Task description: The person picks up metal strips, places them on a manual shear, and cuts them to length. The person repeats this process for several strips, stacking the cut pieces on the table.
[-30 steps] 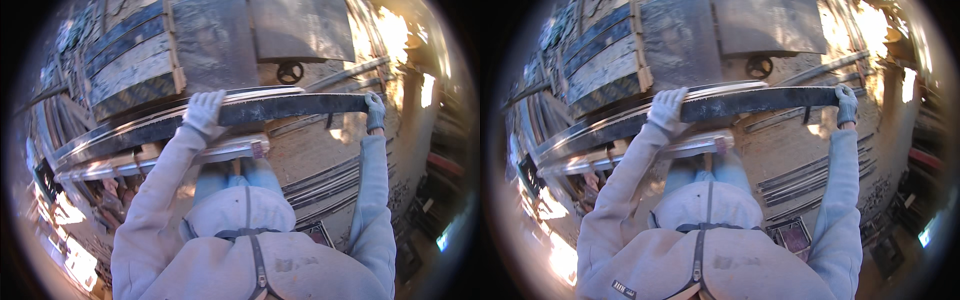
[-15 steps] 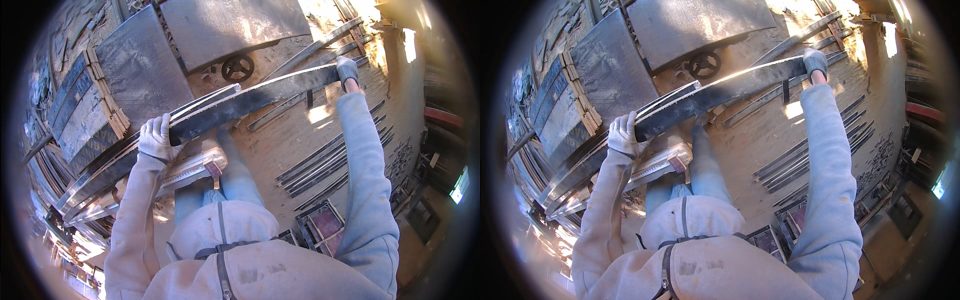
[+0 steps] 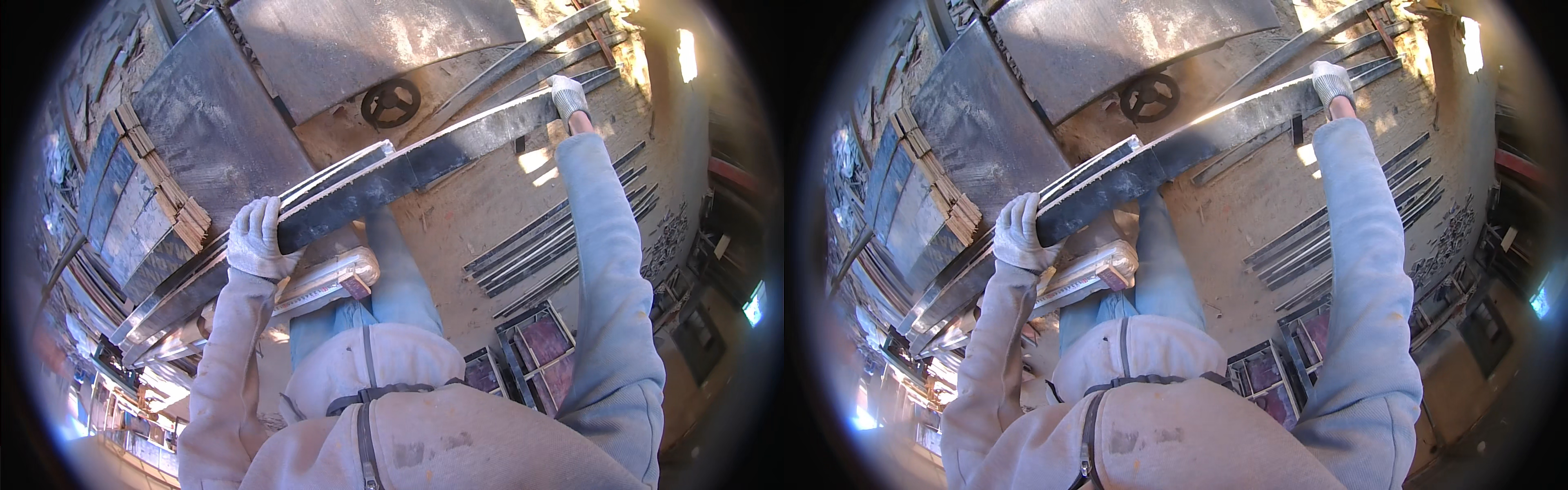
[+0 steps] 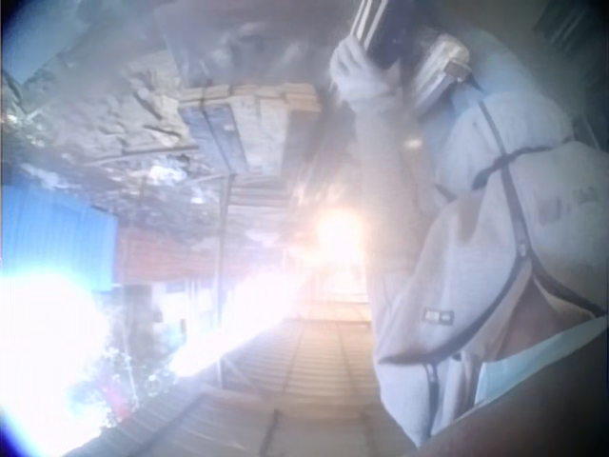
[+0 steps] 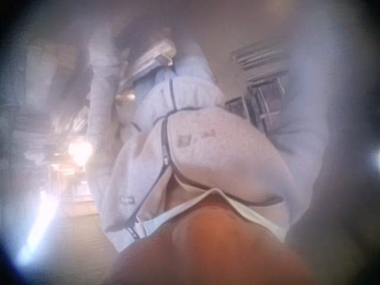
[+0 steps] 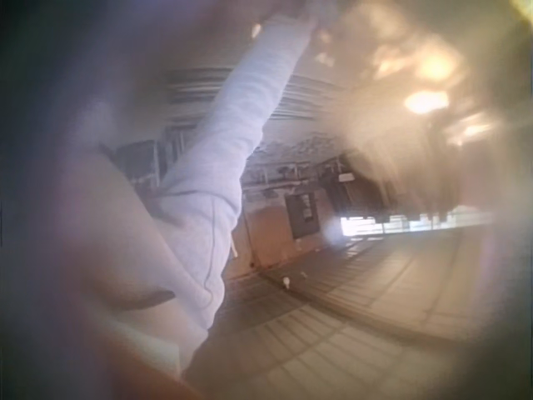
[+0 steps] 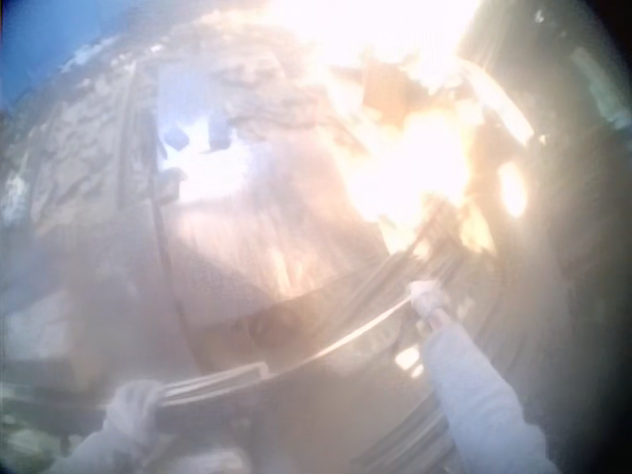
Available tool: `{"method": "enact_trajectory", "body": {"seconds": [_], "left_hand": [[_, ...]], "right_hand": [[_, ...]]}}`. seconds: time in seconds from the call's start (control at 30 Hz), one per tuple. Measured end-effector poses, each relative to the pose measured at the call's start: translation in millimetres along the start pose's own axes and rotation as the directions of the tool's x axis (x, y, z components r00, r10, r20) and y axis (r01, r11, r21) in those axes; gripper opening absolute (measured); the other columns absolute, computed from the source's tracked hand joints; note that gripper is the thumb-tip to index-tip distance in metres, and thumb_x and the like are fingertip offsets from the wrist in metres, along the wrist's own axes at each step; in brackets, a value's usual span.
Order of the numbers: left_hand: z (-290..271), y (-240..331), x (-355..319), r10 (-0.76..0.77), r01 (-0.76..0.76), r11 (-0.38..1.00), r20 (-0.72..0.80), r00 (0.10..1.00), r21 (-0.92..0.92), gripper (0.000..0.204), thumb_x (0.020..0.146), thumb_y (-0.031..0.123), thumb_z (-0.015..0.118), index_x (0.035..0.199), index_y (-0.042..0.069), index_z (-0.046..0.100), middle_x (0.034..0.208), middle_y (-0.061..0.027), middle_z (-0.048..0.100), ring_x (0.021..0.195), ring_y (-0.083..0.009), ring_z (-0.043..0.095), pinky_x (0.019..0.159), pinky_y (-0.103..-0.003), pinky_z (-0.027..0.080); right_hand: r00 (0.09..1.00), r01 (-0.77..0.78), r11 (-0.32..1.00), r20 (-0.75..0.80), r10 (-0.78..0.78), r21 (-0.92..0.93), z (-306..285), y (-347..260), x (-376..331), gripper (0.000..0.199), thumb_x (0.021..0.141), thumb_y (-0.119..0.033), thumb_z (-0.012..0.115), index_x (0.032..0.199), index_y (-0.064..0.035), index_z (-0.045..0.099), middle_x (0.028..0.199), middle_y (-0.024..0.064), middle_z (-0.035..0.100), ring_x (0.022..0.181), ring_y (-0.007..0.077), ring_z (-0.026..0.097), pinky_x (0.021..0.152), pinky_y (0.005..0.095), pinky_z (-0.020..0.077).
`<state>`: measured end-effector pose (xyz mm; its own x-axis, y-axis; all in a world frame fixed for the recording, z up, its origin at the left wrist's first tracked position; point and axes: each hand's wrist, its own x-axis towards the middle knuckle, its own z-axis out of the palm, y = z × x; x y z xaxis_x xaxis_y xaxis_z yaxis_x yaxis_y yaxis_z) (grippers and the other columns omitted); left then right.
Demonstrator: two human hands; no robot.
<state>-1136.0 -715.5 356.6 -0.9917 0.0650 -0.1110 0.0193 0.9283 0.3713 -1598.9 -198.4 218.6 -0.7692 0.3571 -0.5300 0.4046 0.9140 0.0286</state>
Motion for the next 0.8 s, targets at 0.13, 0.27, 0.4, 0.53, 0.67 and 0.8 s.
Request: {"method": "enact_trajectory", "body": {"seconds": [0.13,0.27,0.4,0.53,0.67,0.8], "left_hand": [[0,0,-1,-0.007,0.006,1.0,0.019,1.0,0.023,0.1,0.071,0.034,0.094,0.154,0.008,0.045,0.139,-0.0169,0.059,0.123,-0.0388,0.062,0.105,-0.051,0.054],[1,-1,0,-0.008,0.008,1.0,0.041,0.999,0.004,0.102,0.069,0.032,0.094,0.154,0.007,0.044,0.14,-0.0171,0.059,0.124,-0.0386,0.062,0.106,-0.051,0.053],[2,-3,-3,-0.012,0.012,1.0,0.057,0.998,0.014,0.104,0.067,0.031,0.094,0.155,0.008,0.044,0.141,-0.0165,0.059,0.126,-0.0379,0.061,0.109,-0.051,0.052],[6,-5,-5,-0.003,0.003,1.0,0.042,0.999,0.005,0.104,0.066,0.03,0.094,0.154,0.007,0.044,0.141,-0.0167,0.058,0.125,-0.0392,0.061,0.107,-0.051,0.051],[6,-4,-5,0.016,-0.016,1.0,-0.031,0.999,-0.019,0.103,0.067,0.029,0.094,0.154,0.006,0.044,0.14,-0.0191,0.06,0.118,-0.0416,0.063,0.1,-0.053,0.054],[-3,-2,-8,0.018,-0.021,0.998,-0.038,0.999,-0.066,0.102,0.067,0.027,0.094,0.154,0.004,0.046,0.138,-0.0209,0.062,0.122,-0.043,0.063,0.105,-0.054,0.053]], "right_hand": [[0.955,0.295,0.875,0.098,-0.279,-0.384,24,3,22,0.047,0.106,-0.039,0.047,0.126,-0.0068,0.076,0.135,0.0243,0.071,0.132,0.0428,0.064,0.108,0.0467,0.0532],[0.978,0.194,0.973,0.107,-0.181,-0.127,43,10,36,0.048,0.107,-0.039,0.046,0.123,-0.0056,0.076,0.131,0.0238,0.072,0.128,0.042,0.066,0.103,0.0452,0.0547],[0.99,0.094,0.985,0.094,-0.108,0.143,50,9,34,0.044,0.099,-0.037,0.066,0.113,0.0016,0.079,0.121,0.0201,0.079,0.112,0.0302,0.073,0.1,0.0374,0.0526],[0.983,0.181,0.978,-0.06,-0.176,0.102,23,11,20,0.041,0.099,-0.034,0.068,0.113,0.003,0.079,0.111,0.0155,0.082,0.105,0.0249,0.074,0.094,0.0375,0.054],[0.976,0.172,0.964,-0.165,-0.14,0.203,-46,30,-16,0.043,0.098,-0.042,0.075,0.104,0.0,0.082,0.1,0.0085,0.081,0.088,0.0176,0.072,0.084,0.0336,0.0538],[0.967,0.253,0.853,-0.15,-0.206,0.456,-94,41,-73,0.047,0.1,-0.046,0.073,0.114,-0.0011,0.079,0.104,0.0088,0.078,0.092,0.0177,0.071,0.085,0.0338,0.0547]]}}
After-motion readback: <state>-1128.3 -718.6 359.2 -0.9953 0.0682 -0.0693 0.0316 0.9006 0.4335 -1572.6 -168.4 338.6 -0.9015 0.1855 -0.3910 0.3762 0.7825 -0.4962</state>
